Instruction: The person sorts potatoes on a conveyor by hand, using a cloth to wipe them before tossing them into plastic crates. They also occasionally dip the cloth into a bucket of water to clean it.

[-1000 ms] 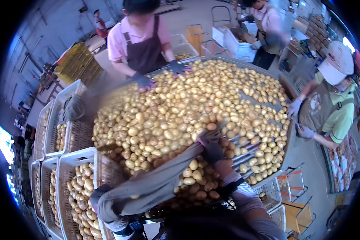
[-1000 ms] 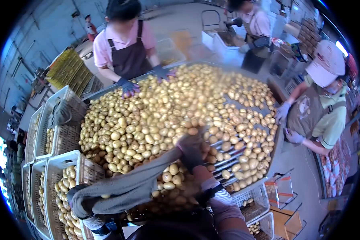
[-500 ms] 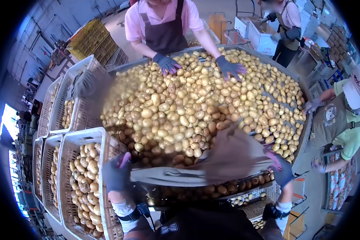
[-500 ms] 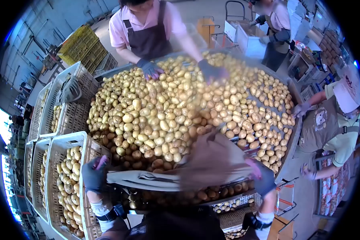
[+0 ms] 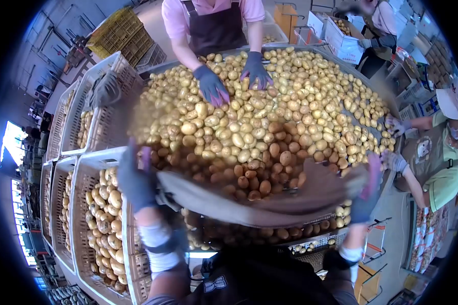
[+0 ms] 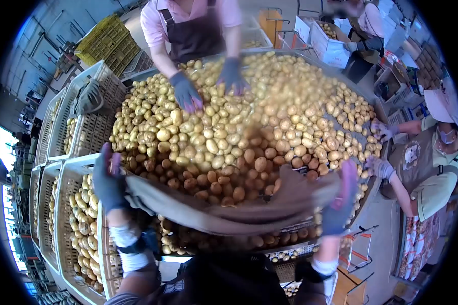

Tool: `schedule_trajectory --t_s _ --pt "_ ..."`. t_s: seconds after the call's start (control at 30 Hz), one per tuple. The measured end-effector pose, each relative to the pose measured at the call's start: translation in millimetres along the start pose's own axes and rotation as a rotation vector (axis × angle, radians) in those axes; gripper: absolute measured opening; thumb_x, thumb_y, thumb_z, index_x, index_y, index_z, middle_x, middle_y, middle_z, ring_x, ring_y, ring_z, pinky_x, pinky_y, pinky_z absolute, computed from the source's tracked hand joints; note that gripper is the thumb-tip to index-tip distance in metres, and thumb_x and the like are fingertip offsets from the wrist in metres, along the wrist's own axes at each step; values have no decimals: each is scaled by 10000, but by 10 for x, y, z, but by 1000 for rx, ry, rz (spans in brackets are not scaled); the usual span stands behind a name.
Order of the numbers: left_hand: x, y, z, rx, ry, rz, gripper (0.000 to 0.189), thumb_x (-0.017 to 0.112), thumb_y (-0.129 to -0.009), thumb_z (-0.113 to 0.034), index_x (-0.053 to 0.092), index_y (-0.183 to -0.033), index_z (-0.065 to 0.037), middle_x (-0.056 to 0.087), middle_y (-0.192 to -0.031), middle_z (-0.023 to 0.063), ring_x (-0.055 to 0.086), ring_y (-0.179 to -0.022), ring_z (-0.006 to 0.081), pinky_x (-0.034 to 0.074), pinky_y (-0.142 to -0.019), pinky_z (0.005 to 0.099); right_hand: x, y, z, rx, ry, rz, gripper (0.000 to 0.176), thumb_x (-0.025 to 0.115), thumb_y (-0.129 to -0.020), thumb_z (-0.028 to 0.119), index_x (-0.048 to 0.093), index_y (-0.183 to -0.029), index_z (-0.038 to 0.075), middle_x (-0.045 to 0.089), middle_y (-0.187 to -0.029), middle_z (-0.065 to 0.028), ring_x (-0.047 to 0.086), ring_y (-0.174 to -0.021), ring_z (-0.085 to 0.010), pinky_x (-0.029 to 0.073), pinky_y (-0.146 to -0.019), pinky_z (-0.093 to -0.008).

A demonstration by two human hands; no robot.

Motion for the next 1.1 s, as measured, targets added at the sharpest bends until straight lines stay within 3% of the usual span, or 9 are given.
schedule_trajectory --t_s 0.07,0.23,0.43,0.47,0.63,0.73,0.83,0.93,1.1 --pt "262 326 -430 43 194 -37 291 691 -1005 -275 721 -1217 -78 703 -967 166 682 -917 367 539 -798 464 963 401 -262 188 101 168 636 478 -1082 266 297 -1637 13 183 -1735 -243 182 -1616 -389 189 -1303 -513" --pt "1170 1753 -545 405 306 510 384 607 -1001 -329 701 -1278 -81 675 -1250 157 638 -1159 417 495 -967 514 2115 1299 146 98 249 793 791 634 -962 357 337 -1615 23 234 -1691 -290 196 -1575 -501 186 -1279 -596" --pt "1870 1422 -787 448 261 635 471 602 -993 -336 649 -1371 -61 415 -1632 169 241 -1529 549 296 -1160 686 2498 824 -229 -141 256 593 887 755 -809 352 394 -1552 29 334 -1619 -290 302 -1504 -502 270 -1226 -617" --pt "1978 1247 -901 446 297 661 481 586 -1003 -336 634 -1396 -62 372 -1661 158 199 -1547 546 271 -1169 700 2434 575 -182 -5 117 685 792 647 -913 393 400 -1593 69 291 -1687 -243 252 -1564 -454 187 -1284 -561" --pt "2438 1092 -1255 413 187 406 492 549 -1035 -351 595 -1437 -69 342 -1669 169 208 -1530 559 246 -1195 682 3004 401 -579 26 362 374 817 671 -874 373 403 -1566 31 416 -1596 -258 343 -1506 -467 267 -1263 -510" --pt "2217 1430 -1127 513 162 527 525 528 -1048 -369 564 -1476 -68 330 -1682 177 200 -1536 561 233 -1224 651 2955 558 -347 66 534 494 830 646 -923 402 352 -1636 95 283 -1710 -193 197 -1583 -451 172 -1293 -541" --pt "1699 1848 -690 545 244 736 609 551 -1023 -442 528 -1529 -104 414 -1638 190 321 -1493 561 366 -1159 631 2385 1058 103 -169 342 694 819 672 -898 399 400 -1601 78 281 -1678 -242 239 -1538 -496 186 -1287 -548" --pt "1444 1892 -644 623 109 712 641 601 -967 -477 574 -1494 -114 488 -1589 177 386 -1464 535 389 -1138 623 2417 1353 92 -31 -26 745 965 733 -769 377 376 -1584 4 319 -1636 -317 263 -1516 -542 230 -1230 -637" --pt "2000 1646 -824 546 228 805 638 554 -1009 -493 576 -1483 -68 463 -1599 199 292 -1494 584 304 -1205 623 2657 755 224 -259 426 1033 1024 749 -745 518 402 -1548 -15 351 -1601 -270 315 -1485 -468 271 -1213 -571"
Point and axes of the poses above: each hand's wrist, its own y-axis away from the middle knuckle, its own x-axis out of the palm, z = x × y, the point moved 2 cm from there along -y, towards the middle knuckle
